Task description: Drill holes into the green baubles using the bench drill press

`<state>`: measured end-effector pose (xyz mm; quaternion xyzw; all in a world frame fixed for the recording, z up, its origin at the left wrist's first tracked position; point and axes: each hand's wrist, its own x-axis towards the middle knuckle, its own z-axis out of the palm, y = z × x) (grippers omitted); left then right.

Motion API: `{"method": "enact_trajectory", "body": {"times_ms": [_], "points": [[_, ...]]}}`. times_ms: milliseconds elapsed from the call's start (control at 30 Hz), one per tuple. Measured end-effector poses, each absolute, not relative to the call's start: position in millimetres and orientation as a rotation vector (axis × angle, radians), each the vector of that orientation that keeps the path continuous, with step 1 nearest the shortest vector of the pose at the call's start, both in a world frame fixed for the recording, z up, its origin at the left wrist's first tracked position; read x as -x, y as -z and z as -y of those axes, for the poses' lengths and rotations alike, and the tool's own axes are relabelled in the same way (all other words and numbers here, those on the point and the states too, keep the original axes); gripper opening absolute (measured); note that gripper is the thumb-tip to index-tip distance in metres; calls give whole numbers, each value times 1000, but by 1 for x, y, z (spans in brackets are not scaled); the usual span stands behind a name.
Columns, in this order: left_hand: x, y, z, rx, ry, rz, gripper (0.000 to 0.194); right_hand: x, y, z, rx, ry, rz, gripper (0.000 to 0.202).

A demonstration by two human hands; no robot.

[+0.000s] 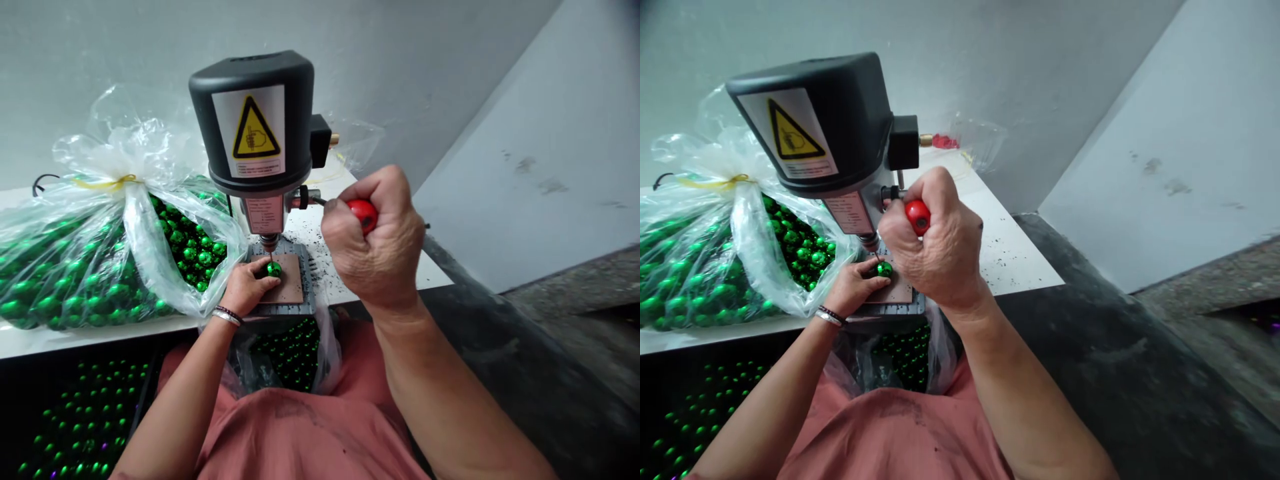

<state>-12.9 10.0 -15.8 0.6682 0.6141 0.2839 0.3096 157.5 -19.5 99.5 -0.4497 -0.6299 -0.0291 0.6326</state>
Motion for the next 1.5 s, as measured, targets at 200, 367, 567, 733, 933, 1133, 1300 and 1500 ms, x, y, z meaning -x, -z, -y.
{"method": "enact_trajectory", "body": {"times_ms": [200, 367, 567, 733, 933, 1133, 1300, 1500], "points": [[13, 18, -9, -1772, -770, -1638, 54, -156, -84, 25, 1041, 173, 1449, 10], [11, 16, -7, -1770, -765, -1677, 52, -153, -73, 25, 1068, 228, 1423, 7], [12, 17, -7, -1774, -787, -1678, 50, -149, -60, 22, 1020, 226, 1357, 6], [13, 20, -6, -1780, -798, -1678, 51, -146, -45, 21, 971, 201, 1328, 9], [14, 25, -7, -1770, -833, -1685, 51, -144, -40, 21, 950, 175, 1297, 7], [14, 25, -5, -1729, -918, -1593, 39, -143, -107, 9, 1036, 113, 1254, 15], [16, 14, 19, -1691, -956, -1639, 37, -147, -127, -1, 1052, -27, 1283, 18], [22, 2, 57, -1694, -1008, -1469, 40, -147, -119, -2, 1025, -97, 1279, 15]]}}
